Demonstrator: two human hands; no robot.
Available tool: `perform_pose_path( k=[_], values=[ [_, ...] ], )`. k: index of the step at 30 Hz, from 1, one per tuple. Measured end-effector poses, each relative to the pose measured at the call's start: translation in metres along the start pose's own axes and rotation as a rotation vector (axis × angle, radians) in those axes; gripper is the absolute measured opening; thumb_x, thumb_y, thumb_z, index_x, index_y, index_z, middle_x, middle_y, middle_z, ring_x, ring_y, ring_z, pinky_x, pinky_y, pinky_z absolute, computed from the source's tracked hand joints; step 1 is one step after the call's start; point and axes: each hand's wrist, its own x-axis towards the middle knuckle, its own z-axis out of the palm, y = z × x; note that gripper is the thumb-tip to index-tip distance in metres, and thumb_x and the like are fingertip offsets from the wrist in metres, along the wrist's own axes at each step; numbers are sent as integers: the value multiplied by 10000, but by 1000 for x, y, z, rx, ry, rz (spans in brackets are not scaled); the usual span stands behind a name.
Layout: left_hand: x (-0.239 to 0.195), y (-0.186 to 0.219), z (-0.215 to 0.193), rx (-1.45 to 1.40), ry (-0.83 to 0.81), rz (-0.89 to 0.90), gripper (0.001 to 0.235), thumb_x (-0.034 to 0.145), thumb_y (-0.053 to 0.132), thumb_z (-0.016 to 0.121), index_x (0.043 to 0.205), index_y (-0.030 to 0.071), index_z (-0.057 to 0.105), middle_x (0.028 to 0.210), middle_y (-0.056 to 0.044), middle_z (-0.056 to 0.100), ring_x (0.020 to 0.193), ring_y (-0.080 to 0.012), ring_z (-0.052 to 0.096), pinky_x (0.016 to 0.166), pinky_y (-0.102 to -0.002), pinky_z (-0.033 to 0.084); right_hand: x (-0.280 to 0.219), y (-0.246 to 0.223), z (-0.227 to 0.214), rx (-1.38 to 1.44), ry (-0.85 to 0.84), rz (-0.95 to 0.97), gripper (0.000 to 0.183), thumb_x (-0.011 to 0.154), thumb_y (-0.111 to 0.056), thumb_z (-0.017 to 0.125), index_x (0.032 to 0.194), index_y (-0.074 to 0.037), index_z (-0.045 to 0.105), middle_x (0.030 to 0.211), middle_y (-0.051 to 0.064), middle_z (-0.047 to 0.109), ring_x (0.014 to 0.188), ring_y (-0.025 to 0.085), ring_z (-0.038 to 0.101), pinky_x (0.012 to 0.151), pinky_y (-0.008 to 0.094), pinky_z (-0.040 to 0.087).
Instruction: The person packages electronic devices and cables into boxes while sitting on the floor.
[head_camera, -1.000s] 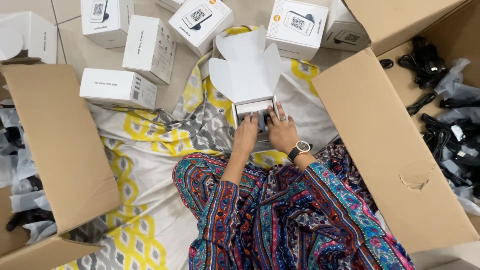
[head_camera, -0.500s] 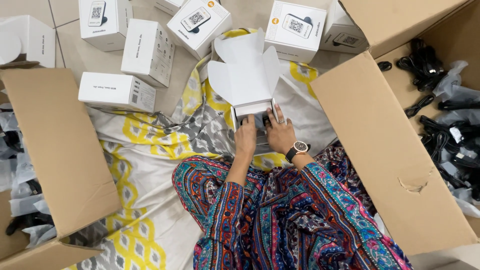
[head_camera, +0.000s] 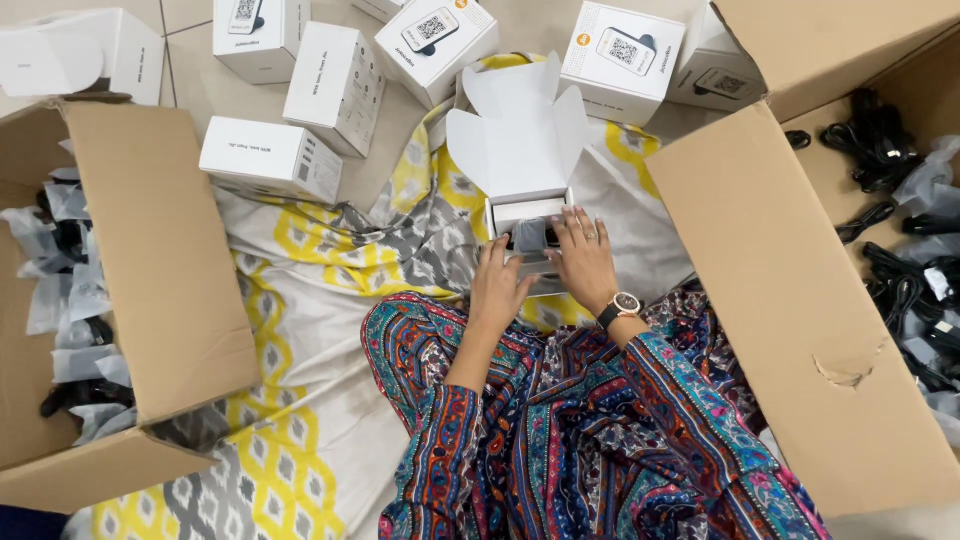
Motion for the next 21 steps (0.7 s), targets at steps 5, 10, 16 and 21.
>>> perform_pose_path(
  k=[5,10,16,21],
  values=[
    [10,-8,15,102,4,13,279,865,253,744,965,-6,722,1348,-212,582,1315,-398,515,1036,-477,480,-28,-6,-9,140,107,29,886,838,-328,778,1538,11,353,1615,210,360,1520,356,313,1234,548,239],
    [45,-17,24,99,85,-39,278,910,251,736,1010,-7,707,1277,-213,607,1195,-376,572,946,-485,502,-29,-16,-18,155,102,65,1167,676,-398,877,1534,59,231,1599,247,286,1492,385,281,1211,564,205],
    [74,-32,37,109,182,-87,264,903,241,746,1043,27,681,1243,-168,605,1164,-352,579,970,-461,499,-24,-15,-10,-17,60,-66,976,809,-355,797,1566,50,333,1627,177,337,1530,314,296,1260,542,213],
    [62,-10,23,78,217,-88,605,798,173,804,1289,-53,532,1361,-263,489,1237,-425,505,1026,-494,449,2,-11,-2,-418,-172,-121,653,868,-233,580,1482,-45,462,1588,84,432,1511,207,305,1181,587,214]
  ],
)
